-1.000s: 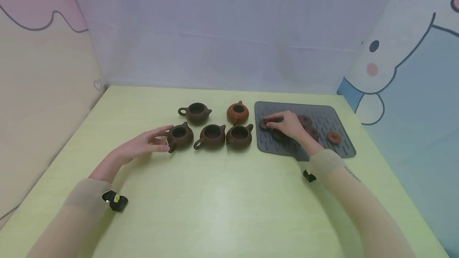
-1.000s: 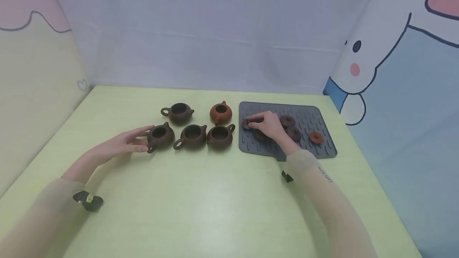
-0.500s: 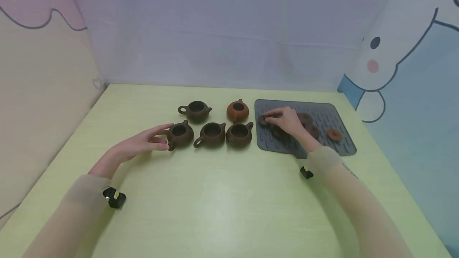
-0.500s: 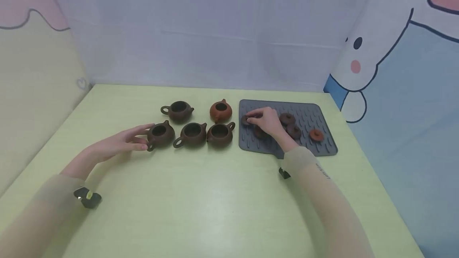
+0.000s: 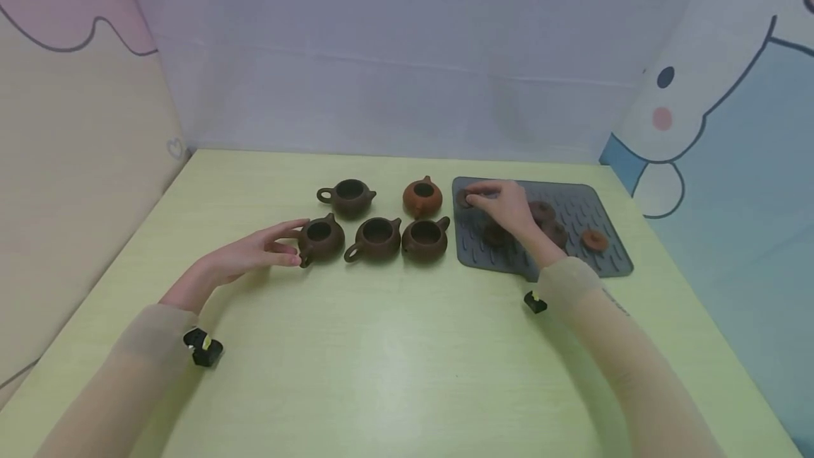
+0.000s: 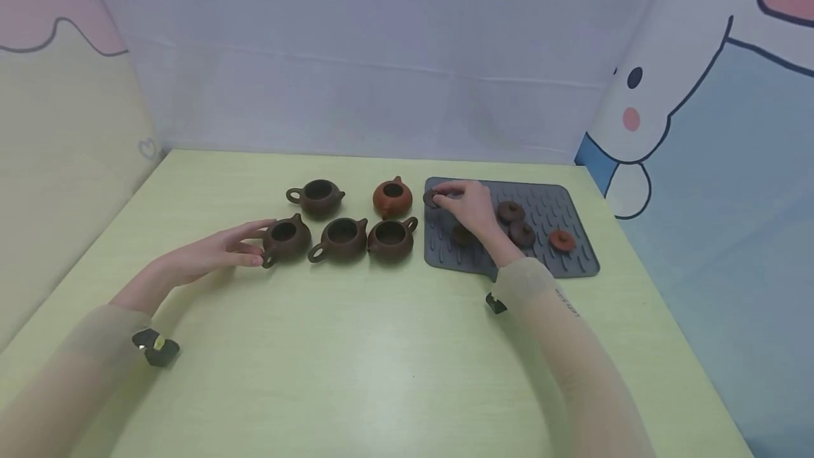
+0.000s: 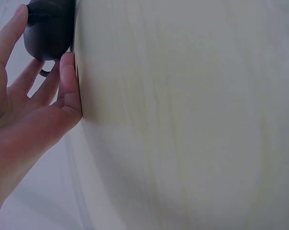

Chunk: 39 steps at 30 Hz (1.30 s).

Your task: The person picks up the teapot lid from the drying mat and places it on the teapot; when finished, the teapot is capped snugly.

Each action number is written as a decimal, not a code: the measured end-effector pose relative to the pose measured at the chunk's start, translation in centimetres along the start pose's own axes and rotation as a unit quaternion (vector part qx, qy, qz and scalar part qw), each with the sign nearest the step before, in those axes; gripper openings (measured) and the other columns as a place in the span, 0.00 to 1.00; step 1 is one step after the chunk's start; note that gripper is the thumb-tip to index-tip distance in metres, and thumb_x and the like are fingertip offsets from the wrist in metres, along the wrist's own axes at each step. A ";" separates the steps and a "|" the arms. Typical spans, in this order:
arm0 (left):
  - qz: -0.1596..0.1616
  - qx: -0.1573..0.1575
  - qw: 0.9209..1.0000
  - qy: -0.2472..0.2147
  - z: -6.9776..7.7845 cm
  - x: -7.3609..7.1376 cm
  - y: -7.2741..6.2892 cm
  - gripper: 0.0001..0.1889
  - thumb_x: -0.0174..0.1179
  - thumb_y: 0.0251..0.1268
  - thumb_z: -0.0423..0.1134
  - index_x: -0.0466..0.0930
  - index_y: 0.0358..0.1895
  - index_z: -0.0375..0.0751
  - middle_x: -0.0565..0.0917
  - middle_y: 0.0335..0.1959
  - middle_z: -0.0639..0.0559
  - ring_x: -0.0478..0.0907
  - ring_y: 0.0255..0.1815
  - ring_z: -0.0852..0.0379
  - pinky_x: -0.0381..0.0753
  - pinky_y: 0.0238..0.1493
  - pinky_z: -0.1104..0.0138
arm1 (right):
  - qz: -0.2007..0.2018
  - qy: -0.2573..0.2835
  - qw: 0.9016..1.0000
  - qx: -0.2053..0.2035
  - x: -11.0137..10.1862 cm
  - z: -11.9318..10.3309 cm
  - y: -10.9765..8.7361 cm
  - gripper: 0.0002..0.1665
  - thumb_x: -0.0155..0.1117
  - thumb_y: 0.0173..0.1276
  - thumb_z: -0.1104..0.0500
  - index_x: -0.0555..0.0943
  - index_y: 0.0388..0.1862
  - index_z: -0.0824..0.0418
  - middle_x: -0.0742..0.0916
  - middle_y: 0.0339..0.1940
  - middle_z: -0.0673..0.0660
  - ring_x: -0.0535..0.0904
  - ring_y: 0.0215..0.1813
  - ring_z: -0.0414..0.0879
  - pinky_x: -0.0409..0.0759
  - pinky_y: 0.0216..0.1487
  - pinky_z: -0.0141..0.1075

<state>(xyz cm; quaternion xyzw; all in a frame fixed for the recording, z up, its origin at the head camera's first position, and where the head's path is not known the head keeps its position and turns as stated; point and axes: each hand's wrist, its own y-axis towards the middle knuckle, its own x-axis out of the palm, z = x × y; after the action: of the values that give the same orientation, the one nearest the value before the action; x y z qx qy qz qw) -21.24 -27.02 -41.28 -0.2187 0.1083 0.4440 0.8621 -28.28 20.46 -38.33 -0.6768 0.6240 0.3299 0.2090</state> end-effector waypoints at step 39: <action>-0.006 0.006 1.000 -0.003 0.2 0.2 -0.2 0.42 0.62 0.69 0.44 0.47 0.80 0.54 0.54 0.79 0.39 0.55 0.78 0.33 0.54 0.74 0.36 | 0.053 0.187 0.973 -0.127 6.4 -11.1 -0.2 0.13 0.68 0.66 0.54 0.88 0.48 0.54 0.89 0.49 0.55 0.80 0.53 0.48 0.82 0.57 0.48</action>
<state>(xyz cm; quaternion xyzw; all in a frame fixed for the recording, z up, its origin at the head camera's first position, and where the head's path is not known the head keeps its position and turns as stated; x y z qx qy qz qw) -21.02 -26.88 -41.07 -0.2131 0.1068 0.4386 0.8665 -25.99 8.26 -35.12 -0.7133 0.6402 0.2848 -0.0164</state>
